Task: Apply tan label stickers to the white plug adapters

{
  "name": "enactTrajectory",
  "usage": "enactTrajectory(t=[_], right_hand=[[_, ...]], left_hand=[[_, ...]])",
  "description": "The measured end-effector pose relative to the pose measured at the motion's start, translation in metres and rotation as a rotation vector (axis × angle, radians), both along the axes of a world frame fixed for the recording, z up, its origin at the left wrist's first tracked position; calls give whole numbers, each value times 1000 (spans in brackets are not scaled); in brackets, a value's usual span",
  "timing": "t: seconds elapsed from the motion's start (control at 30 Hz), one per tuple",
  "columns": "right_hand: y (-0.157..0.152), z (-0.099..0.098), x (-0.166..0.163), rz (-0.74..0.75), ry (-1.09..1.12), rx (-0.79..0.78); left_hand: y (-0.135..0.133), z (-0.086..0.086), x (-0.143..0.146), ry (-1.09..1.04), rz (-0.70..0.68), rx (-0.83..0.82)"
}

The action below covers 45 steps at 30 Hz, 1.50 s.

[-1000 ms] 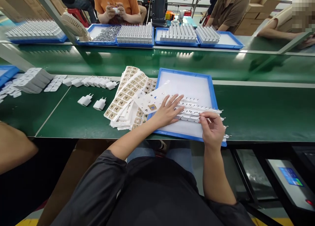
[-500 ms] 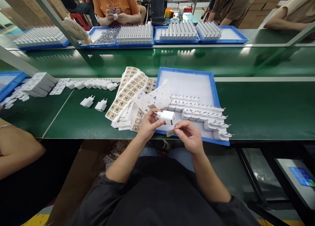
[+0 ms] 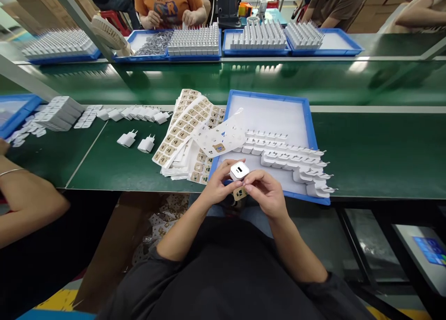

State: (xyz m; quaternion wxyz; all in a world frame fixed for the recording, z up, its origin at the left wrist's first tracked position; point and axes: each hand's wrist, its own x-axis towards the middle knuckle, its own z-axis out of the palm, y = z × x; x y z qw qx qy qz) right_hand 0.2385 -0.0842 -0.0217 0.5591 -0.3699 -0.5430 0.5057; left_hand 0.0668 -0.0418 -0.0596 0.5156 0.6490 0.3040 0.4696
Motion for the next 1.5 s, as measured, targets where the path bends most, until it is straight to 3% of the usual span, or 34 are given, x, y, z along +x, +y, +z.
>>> enactTrajectory(t=[0.17,0.33,0.53,1.5], right_hand=[[1,2,3,-41,34,-47],[9,9,5,-227,1,-72],[13,15,4,-219,-41,-83],[10,15,2,-232,-100,-97]], left_hand=[[-2,6,-7,191,199,273],[-9,18,-12,301,196,477],[-11,25,-13,336,187,484],[-10,27,-13,364,180,521]])
